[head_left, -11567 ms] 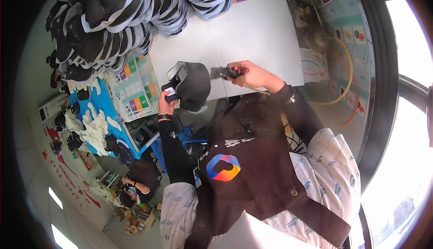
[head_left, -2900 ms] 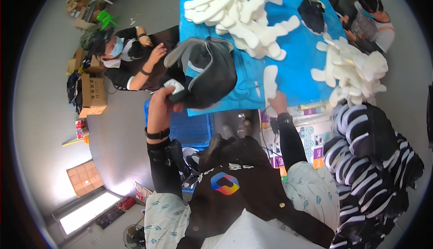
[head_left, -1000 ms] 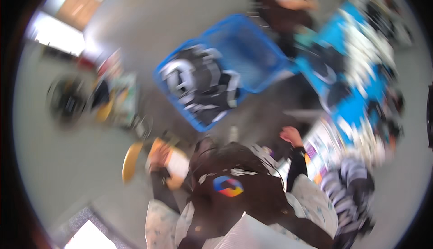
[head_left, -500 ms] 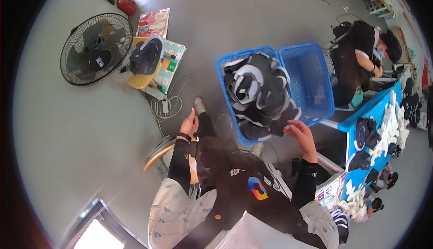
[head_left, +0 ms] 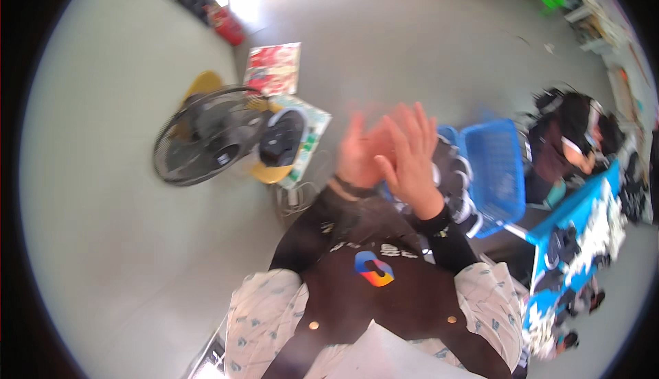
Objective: The person is manufacturing shoes by assembling components, using an air gun to clean or dry parts, and organizing them in bins.
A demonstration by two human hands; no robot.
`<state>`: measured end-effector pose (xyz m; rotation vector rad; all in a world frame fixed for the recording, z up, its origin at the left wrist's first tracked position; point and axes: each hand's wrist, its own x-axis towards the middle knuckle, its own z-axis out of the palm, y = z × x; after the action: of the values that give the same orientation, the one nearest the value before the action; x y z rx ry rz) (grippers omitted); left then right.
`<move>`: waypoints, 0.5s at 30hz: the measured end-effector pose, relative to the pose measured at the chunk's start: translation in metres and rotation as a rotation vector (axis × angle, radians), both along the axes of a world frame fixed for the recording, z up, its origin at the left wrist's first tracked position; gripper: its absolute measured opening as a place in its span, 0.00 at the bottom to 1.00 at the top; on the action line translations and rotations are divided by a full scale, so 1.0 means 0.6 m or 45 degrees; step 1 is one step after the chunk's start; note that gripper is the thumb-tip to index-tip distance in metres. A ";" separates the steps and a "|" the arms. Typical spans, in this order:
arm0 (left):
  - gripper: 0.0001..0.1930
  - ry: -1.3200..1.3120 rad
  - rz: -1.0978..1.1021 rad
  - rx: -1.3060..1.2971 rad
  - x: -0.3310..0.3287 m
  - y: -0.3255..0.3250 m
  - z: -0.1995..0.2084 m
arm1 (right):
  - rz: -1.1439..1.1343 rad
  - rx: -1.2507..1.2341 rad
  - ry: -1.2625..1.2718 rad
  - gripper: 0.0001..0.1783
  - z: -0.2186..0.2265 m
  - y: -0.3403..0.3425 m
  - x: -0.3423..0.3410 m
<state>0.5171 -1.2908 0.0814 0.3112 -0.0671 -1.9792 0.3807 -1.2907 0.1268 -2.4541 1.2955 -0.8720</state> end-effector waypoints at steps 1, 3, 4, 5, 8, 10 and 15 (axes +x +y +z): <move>0.50 -0.026 -0.158 0.000 -0.018 -0.021 0.000 | -0.036 -0.030 0.104 0.32 -0.005 -0.029 0.010; 0.52 0.116 -0.133 -0.052 -0.031 -0.093 0.010 | -0.146 -0.062 0.140 0.29 -0.045 -0.107 -0.005; 0.53 0.042 -0.197 -0.172 -0.017 -0.130 0.013 | -0.206 -0.070 0.126 0.28 -0.068 -0.149 -0.013; 0.52 0.013 -0.231 -0.198 -0.011 -0.168 0.012 | -0.211 -0.052 0.046 0.27 -0.081 -0.193 -0.020; 0.51 -0.114 -0.290 -0.243 -0.002 -0.305 -0.011 | -0.157 -0.059 -0.087 0.23 -0.107 -0.337 -0.031; 0.49 -0.146 -0.340 -0.197 0.003 -0.420 -0.040 | -0.102 0.060 -0.255 0.20 -0.139 -0.455 -0.052; 0.36 -0.609 -0.361 -0.267 0.108 -0.730 -0.080 | -0.038 -0.072 0.115 0.07 -0.281 -0.822 -0.177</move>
<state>0.5818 -1.7286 0.0336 0.6603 -0.6513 -2.1118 0.2748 -1.7839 -0.0415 -2.5517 1.3586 -0.8244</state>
